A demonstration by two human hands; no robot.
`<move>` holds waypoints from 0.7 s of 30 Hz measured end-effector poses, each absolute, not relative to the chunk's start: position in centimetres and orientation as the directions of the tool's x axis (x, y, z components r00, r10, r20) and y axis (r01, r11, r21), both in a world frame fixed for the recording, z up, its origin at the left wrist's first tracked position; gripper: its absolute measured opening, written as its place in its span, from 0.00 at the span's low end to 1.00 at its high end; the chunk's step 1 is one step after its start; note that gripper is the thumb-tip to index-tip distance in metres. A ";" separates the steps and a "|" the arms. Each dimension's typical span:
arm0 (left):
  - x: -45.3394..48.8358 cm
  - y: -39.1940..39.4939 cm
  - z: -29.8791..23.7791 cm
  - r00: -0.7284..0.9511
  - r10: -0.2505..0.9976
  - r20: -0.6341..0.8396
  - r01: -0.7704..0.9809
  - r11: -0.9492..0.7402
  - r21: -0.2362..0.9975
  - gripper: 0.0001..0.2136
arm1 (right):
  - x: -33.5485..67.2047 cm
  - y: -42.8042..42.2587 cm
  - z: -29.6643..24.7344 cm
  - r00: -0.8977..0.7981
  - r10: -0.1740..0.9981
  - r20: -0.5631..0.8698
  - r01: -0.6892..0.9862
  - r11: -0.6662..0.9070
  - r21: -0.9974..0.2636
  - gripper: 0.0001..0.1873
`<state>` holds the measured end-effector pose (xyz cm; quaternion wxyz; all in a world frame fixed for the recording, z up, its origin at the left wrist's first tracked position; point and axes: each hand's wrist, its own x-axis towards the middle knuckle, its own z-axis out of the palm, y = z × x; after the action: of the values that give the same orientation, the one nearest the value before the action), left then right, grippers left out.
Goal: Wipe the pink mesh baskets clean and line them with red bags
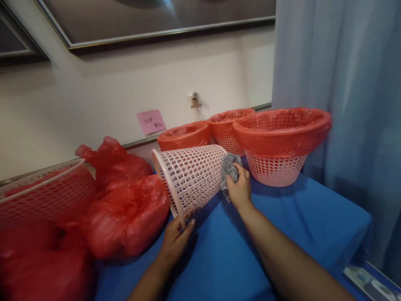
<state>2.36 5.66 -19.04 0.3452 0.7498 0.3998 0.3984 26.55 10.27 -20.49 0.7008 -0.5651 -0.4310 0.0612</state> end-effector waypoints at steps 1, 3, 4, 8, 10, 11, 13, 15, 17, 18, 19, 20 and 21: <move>2.4 5.7 -19.2 0.364 0.872 0.328 0.328 -0.450 0.831 0.20 | 25.8 9.3 -20.2 0.557 0.573 0.601 0.442 0.409 -0.799 0.26; 2.6 5.8 -19.3 0.373 0.866 0.332 0.325 -0.458 0.827 0.19 | 23.7 6.8 -19.4 0.334 0.557 0.760 0.503 0.577 -0.644 0.27; 2.7 5.8 -19.2 0.384 0.862 0.329 0.319 -0.459 0.829 0.18 | 22.7 5.6 -19.0 0.186 0.528 0.829 0.494 0.679 -0.543 0.29; 2.9 5.5 -18.6 0.393 0.843 0.368 0.317 -0.500 0.806 0.14 | 20.9 3.0 -18.0 -0.069 0.395 0.916 0.404 0.850 -0.337 0.35; 2.7 5.3 -17.9 0.313 0.826 0.469 0.371 -0.561 0.740 0.14 | 21.2 3.2 -18.0 -0.077 0.390 0.918 0.411 0.851 -0.327 0.34; 2.6 5.2 -17.6 0.263 0.810 0.524 0.409 -0.585 0.700 0.14 | 21.5 3.3 -18.0 -0.089 0.388 0.917 0.418 0.850 -0.320 0.34; 2.2 4.9 -17.1 0.205 0.776 0.597 0.459 -0.615 0.641 0.13 | 21.7 3.4 -18.0 -0.127 0.374 0.919 0.432 0.854 -0.288 0.34; 1.8 4.8 -16.7 0.215 0.758 0.616 0.462 -0.634 0.620 0.11 | 21.6 3.3 -18.0 -0.177 0.351 0.919 0.446 0.861 -0.243 0.35; 1.7 4.7 -16.4 0.245 0.756 0.607 0.467 -0.640 0.610 0.09 | 21.7 3.7 -18.3 -0.171 0.358 0.918 0.477 0.845 -0.241 0.34; 1.7 4.7 -16.3 0.256 0.761 0.597 0.480 -0.636 0.605 0.09 | 22.1 4.3 -18.5 -0.105 0.393 0.914 0.510 0.810 -0.290 0.33; 1.7 4.7 -16.3 0.265 0.766 0.585 0.500 -0.628 0.596 0.09 | 22.7 5.2 -18.8 0.019 0.445 0.895 0.548 0.745 -0.381 0.30; 1.8 4.6 -16.2 0.274 0.772 0.574 0.521 -0.621 0.586 0.09 | 23.5 6.4 -19.2 0.190 0.499 0.845 0.567 0.647 -0.510 0.28; 1.9 4.6 -16.2 0.286 0.775 0.564 0.537 -0.617 0.575 0.09 | 24.5 7.6 -19.6 0.382 0.537 0.752 0.546 0.526 -0.653 0.25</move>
<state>1.85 4.60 -16.22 0.1384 0.7898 0.4154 0.4295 24.54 7.65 -19.60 0.6738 -0.4871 -0.5557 -0.0032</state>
